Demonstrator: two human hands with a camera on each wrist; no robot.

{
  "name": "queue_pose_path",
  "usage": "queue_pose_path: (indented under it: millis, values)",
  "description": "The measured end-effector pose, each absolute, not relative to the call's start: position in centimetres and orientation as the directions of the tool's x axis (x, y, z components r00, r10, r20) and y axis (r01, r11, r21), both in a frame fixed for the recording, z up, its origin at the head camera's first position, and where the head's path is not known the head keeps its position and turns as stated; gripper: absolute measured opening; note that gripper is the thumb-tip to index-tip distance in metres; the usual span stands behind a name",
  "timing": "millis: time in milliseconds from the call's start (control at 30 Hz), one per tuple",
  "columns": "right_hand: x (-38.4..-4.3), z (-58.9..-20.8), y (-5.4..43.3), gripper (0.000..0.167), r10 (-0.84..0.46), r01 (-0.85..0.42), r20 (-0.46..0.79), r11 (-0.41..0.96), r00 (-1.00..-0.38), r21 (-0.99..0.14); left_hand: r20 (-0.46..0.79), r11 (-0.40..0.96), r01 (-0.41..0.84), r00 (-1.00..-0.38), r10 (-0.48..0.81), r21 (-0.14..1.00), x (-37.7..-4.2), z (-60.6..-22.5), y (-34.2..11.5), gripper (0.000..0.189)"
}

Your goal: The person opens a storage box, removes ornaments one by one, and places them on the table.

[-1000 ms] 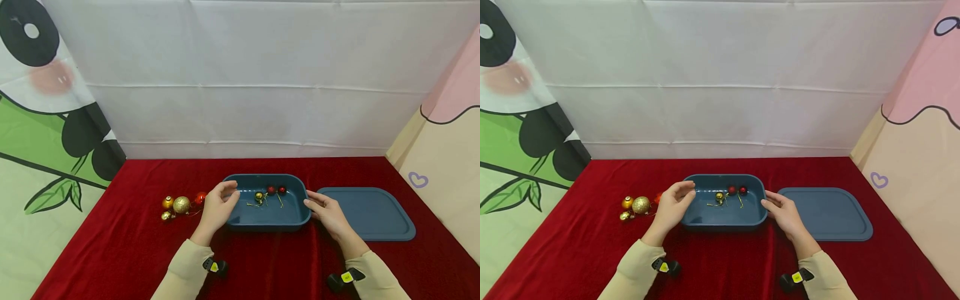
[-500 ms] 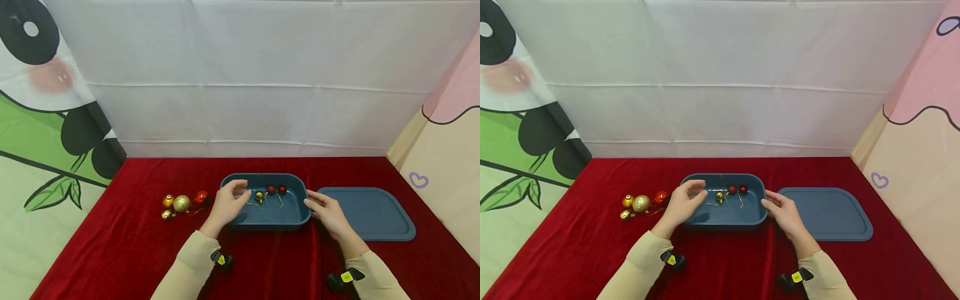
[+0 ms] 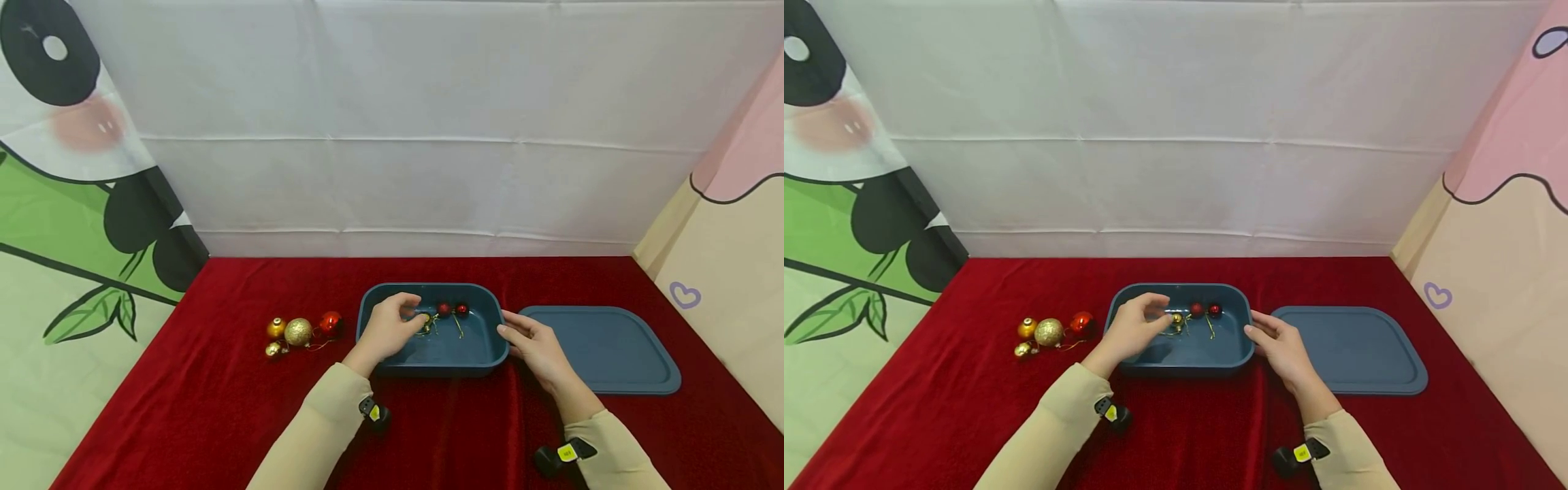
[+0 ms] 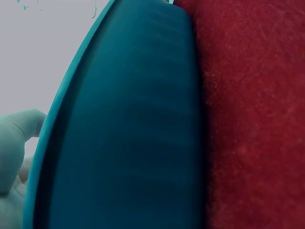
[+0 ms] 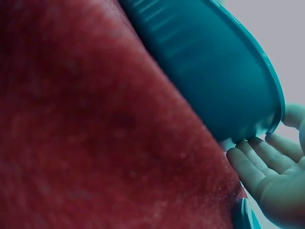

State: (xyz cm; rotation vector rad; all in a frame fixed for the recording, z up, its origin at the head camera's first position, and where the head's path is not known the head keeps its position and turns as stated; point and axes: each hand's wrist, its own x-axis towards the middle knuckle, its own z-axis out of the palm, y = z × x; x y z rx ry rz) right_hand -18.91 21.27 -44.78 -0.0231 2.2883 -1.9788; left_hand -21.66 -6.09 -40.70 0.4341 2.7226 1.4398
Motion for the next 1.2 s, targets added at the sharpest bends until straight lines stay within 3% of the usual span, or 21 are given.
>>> queue_pose_path:
  millis: [300, 833, 1200]
  values:
    - [-18.9, -44.7, 21.3, 0.059, -0.092, 0.062, -0.076, 0.145, -0.993, -0.988, -0.049, 0.618, 0.180, -0.941, 0.334, 0.765, -22.5, -40.5, -4.9, 0.041]
    - [-18.9, -44.8, 21.4, 0.059, -0.096, 0.055, -0.069, 0.147, -0.993, -0.988, -0.164, 0.729, 0.222, -0.893, 0.418, 0.647, -23.4, -41.0, -3.6, 0.056]
    - [-18.9, -44.6, 21.3, 0.060, -0.086, 0.070, -0.083, 0.149, -0.993, -0.986, -0.168, 0.744, 0.282, -0.868, 0.467, 0.606, -23.7, -41.4, -3.7, 0.041]
